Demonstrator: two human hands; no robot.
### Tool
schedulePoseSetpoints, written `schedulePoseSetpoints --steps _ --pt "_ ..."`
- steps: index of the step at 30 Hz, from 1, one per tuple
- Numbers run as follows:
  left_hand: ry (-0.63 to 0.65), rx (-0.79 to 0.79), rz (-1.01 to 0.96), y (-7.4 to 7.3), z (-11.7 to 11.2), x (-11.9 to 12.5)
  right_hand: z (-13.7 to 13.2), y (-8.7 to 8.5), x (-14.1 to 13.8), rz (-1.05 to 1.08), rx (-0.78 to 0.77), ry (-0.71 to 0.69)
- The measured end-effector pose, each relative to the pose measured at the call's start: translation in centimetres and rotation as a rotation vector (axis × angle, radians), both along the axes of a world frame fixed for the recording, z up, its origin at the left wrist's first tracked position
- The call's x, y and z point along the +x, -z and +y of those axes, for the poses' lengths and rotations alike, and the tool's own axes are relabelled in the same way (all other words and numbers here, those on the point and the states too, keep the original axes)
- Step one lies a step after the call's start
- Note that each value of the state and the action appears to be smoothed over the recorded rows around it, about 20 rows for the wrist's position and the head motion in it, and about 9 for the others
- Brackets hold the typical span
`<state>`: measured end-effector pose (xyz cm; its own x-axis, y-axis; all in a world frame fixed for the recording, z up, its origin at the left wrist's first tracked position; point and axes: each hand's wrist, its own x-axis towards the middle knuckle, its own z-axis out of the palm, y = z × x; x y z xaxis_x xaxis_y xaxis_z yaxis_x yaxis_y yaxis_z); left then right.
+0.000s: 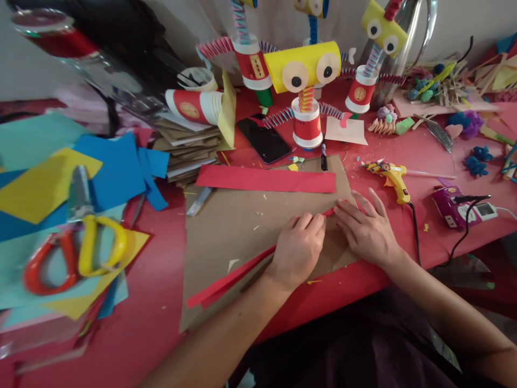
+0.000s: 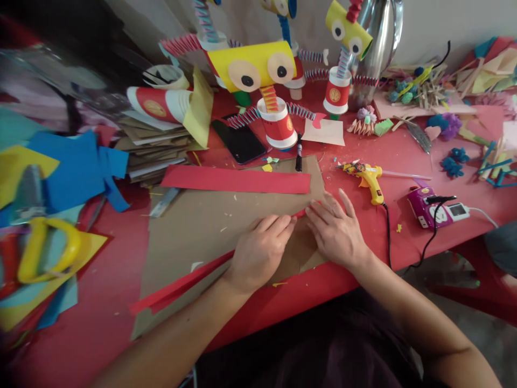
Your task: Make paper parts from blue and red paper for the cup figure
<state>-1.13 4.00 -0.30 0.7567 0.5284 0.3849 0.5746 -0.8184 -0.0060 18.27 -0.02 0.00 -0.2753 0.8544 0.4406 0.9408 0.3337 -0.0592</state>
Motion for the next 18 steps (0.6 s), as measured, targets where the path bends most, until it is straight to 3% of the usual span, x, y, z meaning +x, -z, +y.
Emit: schedulePoseSetpoints --steps 3,8,18 --pt "-0.011 0.051 -0.036 0.2 0.2 0.1 0.0 0.0 0.1 0.048 0.036 0.069" --pt "-0.038 0.033 -0.098 0.5 1.0 0.6 0.4 0.5 -0.4 0.049 -0.053 -0.174" --pt "-0.171 -0.096 -0.193 0.6 1.3 -0.1 0.9 1.0 -0.7 0.054 -0.182 -0.195"
